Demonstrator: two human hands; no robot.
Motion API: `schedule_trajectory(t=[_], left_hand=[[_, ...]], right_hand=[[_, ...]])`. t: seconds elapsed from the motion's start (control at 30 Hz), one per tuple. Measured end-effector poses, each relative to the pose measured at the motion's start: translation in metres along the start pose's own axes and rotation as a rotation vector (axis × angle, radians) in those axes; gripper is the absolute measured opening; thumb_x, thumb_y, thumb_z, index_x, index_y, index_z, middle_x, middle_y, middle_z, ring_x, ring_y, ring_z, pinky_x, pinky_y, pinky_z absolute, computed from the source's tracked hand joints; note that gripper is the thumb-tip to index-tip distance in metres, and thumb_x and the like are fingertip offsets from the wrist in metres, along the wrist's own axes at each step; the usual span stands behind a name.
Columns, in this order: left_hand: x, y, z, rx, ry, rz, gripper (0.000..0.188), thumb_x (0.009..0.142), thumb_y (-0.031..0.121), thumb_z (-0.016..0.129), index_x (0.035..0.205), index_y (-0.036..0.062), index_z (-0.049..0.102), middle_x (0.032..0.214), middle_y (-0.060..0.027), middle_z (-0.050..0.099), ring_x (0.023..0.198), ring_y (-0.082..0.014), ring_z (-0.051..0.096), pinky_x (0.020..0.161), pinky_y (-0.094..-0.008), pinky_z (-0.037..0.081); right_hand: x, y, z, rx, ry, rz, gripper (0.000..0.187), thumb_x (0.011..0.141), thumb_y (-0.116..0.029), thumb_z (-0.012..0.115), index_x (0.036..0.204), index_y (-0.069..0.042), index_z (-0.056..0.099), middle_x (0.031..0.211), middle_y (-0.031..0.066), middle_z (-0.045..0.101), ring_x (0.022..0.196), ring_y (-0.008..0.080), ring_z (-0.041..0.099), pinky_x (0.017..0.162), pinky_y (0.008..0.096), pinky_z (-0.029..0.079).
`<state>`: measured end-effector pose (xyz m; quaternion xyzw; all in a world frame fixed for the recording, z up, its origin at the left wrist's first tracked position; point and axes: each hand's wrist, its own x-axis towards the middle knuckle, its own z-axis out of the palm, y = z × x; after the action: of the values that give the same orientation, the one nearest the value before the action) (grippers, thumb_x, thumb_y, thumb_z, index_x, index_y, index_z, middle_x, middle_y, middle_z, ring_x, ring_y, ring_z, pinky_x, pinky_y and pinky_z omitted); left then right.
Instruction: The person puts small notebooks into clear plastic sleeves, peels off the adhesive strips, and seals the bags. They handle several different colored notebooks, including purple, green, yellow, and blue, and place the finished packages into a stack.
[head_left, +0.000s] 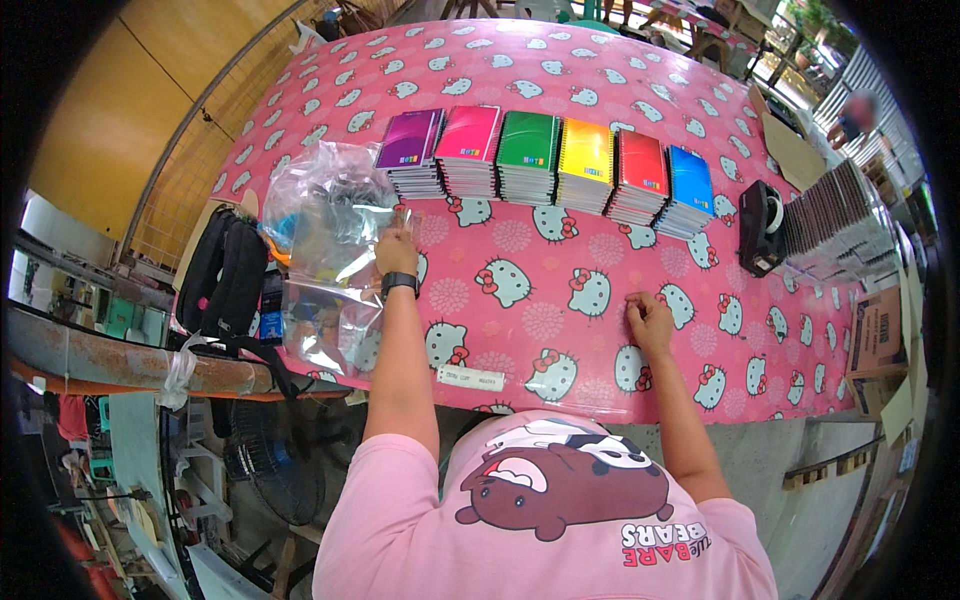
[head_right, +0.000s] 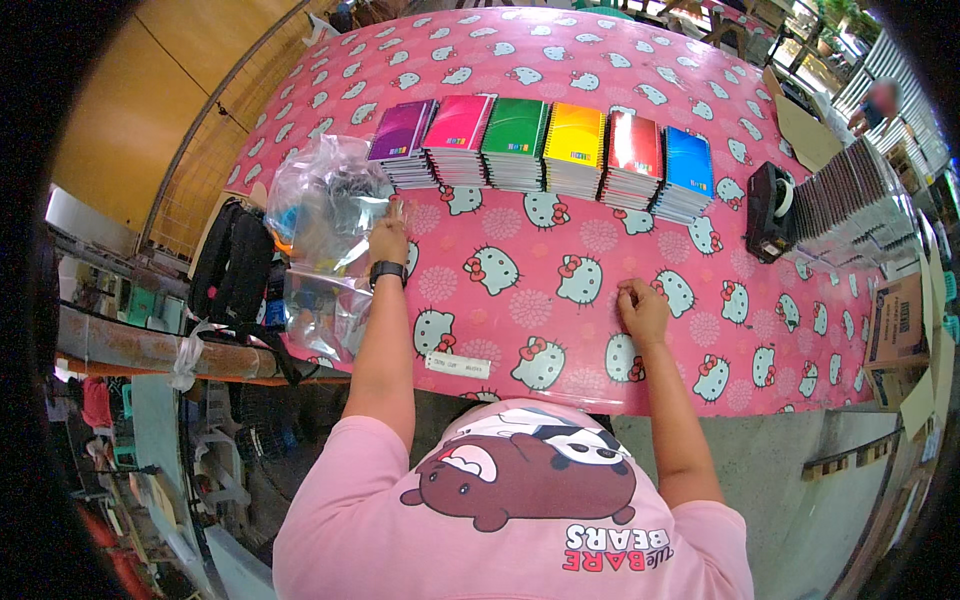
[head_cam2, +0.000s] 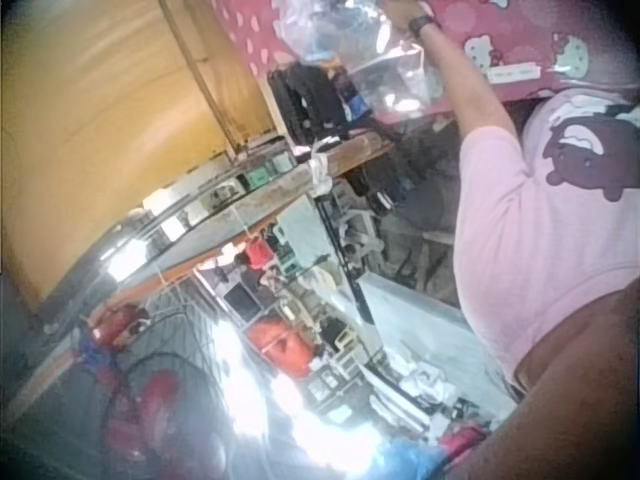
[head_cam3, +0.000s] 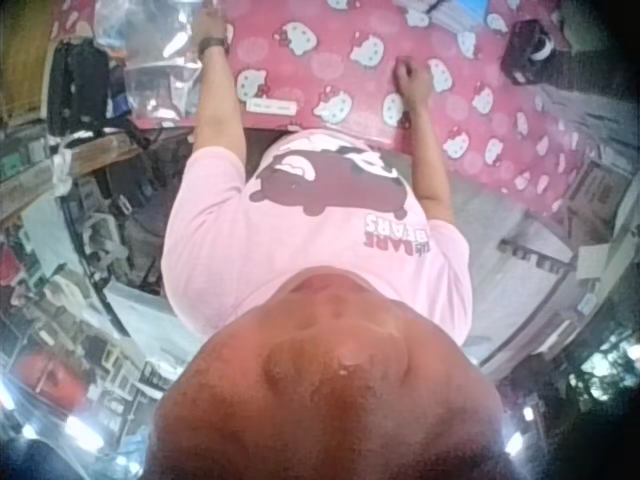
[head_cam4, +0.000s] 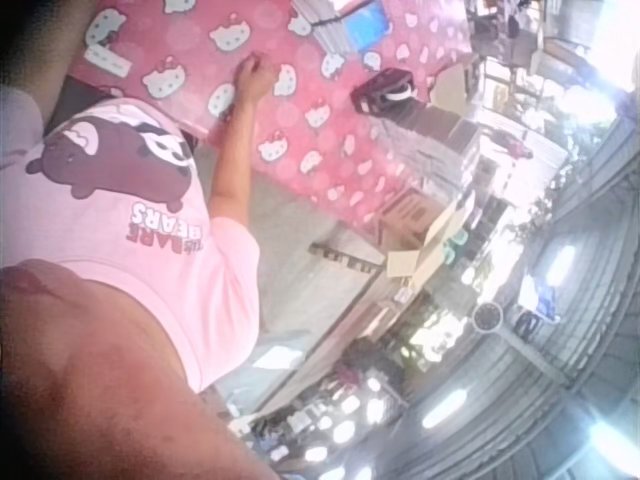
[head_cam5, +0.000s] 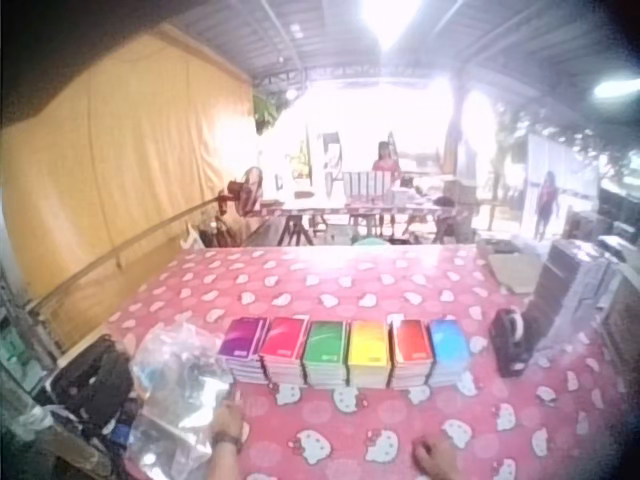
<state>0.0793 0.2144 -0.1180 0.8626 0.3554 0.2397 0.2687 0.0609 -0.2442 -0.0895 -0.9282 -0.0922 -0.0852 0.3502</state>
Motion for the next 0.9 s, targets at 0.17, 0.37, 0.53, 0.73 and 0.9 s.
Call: schedule_trajectory(t=[0.17,0.37,0.53,0.73,0.9], left_hand=[[0.003,-0.001,-0.014,0.039,-0.028,0.070,0.030,0.085,0.027,0.046,0.084,0.0027,0.064,0.076,-0.0182,0.065,0.074,-0.0357,0.063,0.068,-0.0453,0.048],[0.010,-0.013,-0.008,-0.136,-0.077,0.111,0.025,0.080,0.025,0.055,0.080,0.0040,0.068,0.063,-0.0135,0.064,0.062,-0.0286,0.064,0.059,-0.0383,0.049],[0.011,-0.013,-0.008,-0.528,-0.235,-0.113,0.014,0.077,0.014,0.058,0.077,0.0036,0.067,0.059,-0.0051,0.061,0.052,-0.0141,0.058,0.049,-0.0287,0.046],[0.014,-0.027,-0.011,-0.881,-0.022,-0.353,0.027,0.073,0.005,0.060,0.098,0.0003,0.052,0.072,-0.0088,0.060,0.052,-0.0137,0.056,0.045,-0.0270,0.046],[0.005,-0.013,-0.021,-0.741,-0.177,-0.215,0.041,0.070,0.001,0.063,0.107,-0.0002,0.045,0.081,-0.0110,0.060,0.055,-0.0153,0.057,0.042,-0.0268,0.045]], right_hand=[[-0.002,0.003,0.001,0.021,0.002,0.008,0.016,0.078,-0.020,0.058,0.089,-0.011,0.065,0.068,0.0076,0.064,0.059,0.0194,0.060,0.055,0.0308,0.046],[-0.003,0.005,-0.002,0.014,0.023,-0.007,0.016,0.078,-0.019,0.058,0.090,-0.011,0.065,0.069,0.0072,0.064,0.060,0.0195,0.061,0.056,0.0307,0.047],[-0.003,0.009,0.000,0.016,0.029,0.003,0.015,0.078,-0.019,0.058,0.089,-0.011,0.065,0.069,0.0074,0.064,0.061,0.0198,0.061,0.056,0.0307,0.047],[-0.001,0.003,0.004,0.003,0.023,0.002,0.016,0.077,-0.019,0.058,0.088,-0.012,0.066,0.068,0.0073,0.064,0.060,0.0197,0.061,0.056,0.0307,0.046],[-0.003,0.005,-0.001,0.007,0.023,0.026,0.016,0.076,-0.019,0.059,0.088,-0.011,0.066,0.067,0.0076,0.064,0.058,0.0197,0.061,0.055,0.0307,0.046]])
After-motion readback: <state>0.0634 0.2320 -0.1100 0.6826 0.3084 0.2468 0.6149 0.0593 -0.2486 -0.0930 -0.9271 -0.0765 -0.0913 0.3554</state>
